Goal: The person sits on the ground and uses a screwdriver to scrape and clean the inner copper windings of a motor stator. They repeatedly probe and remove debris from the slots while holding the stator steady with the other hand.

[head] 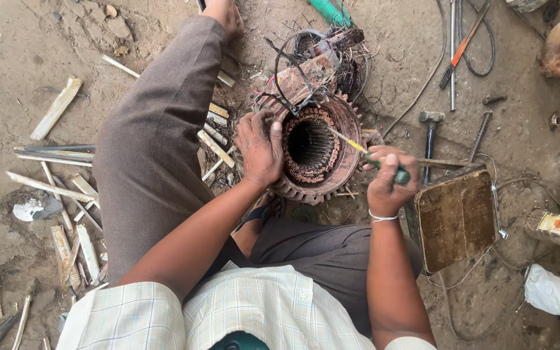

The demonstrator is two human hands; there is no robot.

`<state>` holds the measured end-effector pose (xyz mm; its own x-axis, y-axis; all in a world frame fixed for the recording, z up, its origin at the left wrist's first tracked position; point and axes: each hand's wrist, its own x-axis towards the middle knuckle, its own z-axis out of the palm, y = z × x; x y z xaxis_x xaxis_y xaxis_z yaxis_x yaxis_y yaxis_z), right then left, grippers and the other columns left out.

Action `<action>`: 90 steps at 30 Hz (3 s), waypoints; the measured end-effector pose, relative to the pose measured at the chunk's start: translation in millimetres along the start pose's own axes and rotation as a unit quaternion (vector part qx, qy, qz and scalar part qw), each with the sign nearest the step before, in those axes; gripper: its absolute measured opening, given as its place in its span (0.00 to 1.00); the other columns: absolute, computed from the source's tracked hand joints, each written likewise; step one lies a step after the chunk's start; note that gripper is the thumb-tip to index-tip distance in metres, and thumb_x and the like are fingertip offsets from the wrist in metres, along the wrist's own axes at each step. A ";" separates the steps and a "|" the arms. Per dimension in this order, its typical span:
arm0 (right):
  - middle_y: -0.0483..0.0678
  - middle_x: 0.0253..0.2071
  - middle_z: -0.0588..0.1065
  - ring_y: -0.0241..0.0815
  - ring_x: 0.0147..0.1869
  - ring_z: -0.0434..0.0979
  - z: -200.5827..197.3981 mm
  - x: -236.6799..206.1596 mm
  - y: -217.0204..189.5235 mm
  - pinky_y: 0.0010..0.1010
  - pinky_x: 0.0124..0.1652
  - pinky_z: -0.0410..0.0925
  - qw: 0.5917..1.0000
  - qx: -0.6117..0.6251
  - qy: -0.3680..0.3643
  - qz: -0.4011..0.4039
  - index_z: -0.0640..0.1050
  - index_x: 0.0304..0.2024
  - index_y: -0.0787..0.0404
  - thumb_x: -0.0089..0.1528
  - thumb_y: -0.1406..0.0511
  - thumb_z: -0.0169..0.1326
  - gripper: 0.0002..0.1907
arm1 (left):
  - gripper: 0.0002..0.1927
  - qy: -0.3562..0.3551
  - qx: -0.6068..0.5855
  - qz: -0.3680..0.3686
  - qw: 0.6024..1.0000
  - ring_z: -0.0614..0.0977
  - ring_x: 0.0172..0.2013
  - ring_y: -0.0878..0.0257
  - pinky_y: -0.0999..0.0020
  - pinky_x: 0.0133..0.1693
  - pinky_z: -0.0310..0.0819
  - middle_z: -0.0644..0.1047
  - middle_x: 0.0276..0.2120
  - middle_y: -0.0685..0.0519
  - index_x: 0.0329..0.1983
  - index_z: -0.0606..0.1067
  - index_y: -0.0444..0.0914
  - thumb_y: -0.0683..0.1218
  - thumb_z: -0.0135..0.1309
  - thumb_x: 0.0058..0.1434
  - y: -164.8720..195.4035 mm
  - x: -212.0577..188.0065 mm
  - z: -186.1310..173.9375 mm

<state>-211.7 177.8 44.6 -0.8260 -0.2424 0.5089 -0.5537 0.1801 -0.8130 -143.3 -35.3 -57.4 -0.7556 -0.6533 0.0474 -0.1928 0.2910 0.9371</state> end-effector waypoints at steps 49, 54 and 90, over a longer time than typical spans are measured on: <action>0.58 0.60 0.72 0.50 0.65 0.74 76.2 -84.7 -16.3 0.41 0.63 0.73 0.991 0.055 0.083 0.092 0.71 0.47 0.65 0.74 0.54 0.45 0.18 | 0.16 0.000 0.001 0.009 1.000 0.68 0.60 0.46 0.47 0.59 0.55 0.68 0.53 0.43 0.60 0.69 0.41 0.53 0.46 0.74 1.6 2.6 -4.4; 0.58 0.66 0.67 0.50 0.74 0.68 87.4 -94.0 -17.2 0.43 0.71 0.67 0.999 0.005 -0.002 0.044 0.70 0.47 0.64 0.75 0.55 0.44 0.17 | 0.16 0.003 0.004 0.001 1.000 0.68 0.60 0.46 0.48 0.60 0.56 0.68 0.54 0.43 0.60 0.69 0.41 0.53 0.46 0.75 1.4 2.3 -3.1; 0.55 0.38 0.76 0.55 0.50 0.83 24.5 -5.5 6.9 0.47 0.46 0.81 0.961 0.194 0.142 0.136 0.67 0.35 0.62 0.74 0.62 0.47 0.14 | 0.17 -0.009 -0.007 0.014 1.000 0.70 0.58 0.47 0.49 0.59 0.58 0.68 0.54 0.43 0.60 0.68 0.41 0.53 0.46 0.74 0.3 4.8 -7.9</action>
<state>-208.4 157.0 29.2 -0.9608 0.0436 0.2739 -0.2772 -0.1835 -0.9431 -142.0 -43.9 -54.2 -0.7716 -0.6325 0.0675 -0.1630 0.2992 0.9402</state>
